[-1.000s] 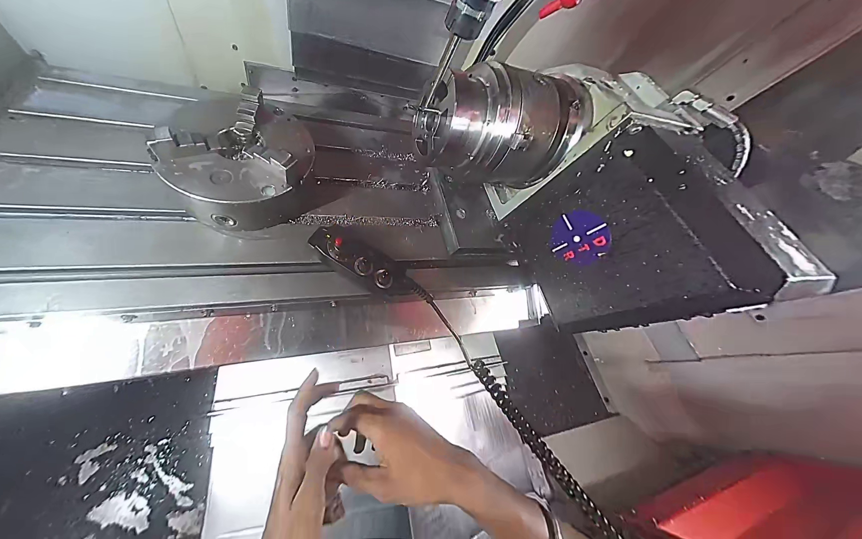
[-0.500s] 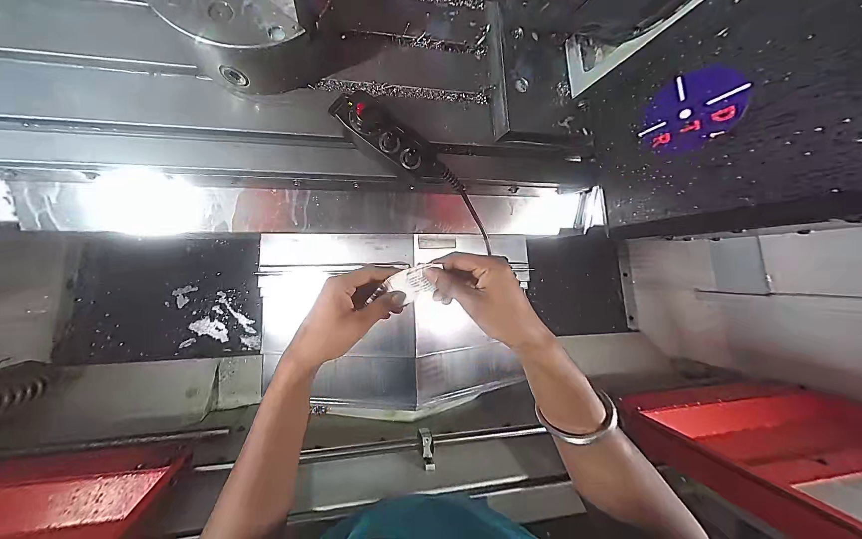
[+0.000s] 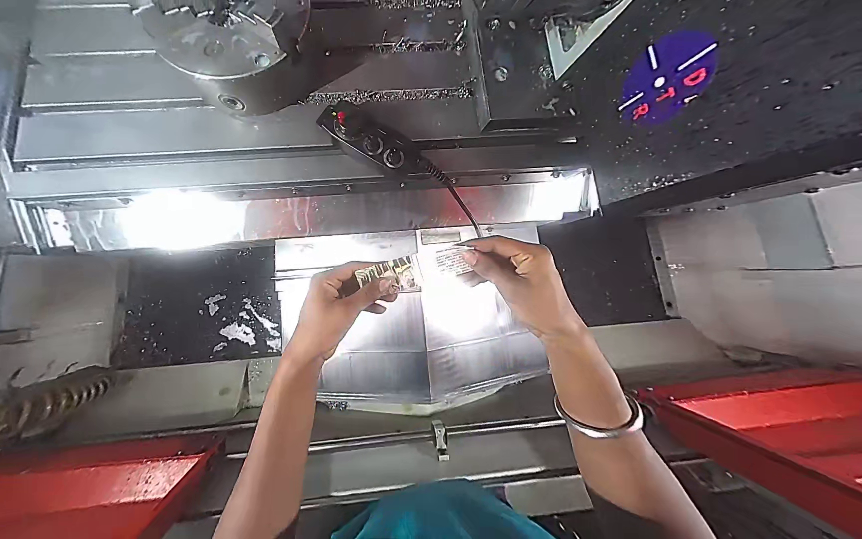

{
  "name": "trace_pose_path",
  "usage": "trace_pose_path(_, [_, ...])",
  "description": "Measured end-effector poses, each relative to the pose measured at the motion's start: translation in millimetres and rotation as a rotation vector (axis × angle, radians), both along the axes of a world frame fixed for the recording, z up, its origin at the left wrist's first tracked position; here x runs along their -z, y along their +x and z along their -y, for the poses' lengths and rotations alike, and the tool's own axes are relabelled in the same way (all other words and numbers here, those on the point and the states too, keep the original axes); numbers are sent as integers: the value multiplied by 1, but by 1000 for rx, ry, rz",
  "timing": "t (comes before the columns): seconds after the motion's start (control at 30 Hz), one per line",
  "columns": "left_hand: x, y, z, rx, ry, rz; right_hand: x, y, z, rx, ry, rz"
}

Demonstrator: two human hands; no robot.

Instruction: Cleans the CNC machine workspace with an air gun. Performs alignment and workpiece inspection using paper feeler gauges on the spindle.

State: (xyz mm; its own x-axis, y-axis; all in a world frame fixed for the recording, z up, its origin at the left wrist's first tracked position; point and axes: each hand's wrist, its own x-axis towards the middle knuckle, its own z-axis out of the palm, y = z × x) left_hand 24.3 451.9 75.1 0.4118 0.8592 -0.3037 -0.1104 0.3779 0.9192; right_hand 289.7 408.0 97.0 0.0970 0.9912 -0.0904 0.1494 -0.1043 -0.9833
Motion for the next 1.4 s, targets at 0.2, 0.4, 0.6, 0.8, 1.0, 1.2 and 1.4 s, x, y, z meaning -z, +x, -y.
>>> trace_pose_path(0.2, [0,8,6,-207,48,-15,1,9,15,11,-56,-83])
trace_pose_path(0.4, [-2,14,8,-242,72,-23,11,16,22,-5,-21,-270])
trace_pose_path(0.6, [-1,15,7,-240,104,-38,11,4,17,13,-12,-348])
trace_pose_path(0.8, [6,8,3,-196,115,8,9,-7,5,56,-17,-173])
trace_pose_path(1.0, [9,-3,-23,105,508,-254,14,-1,-3,-62,34,-96])
trace_pose_path(1.2, [-9,24,-57,421,691,-415,9,2,-12,-189,76,-12])
trace_pose_path(1.4, [0,38,-80,570,691,-159,8,17,-17,-227,87,54])
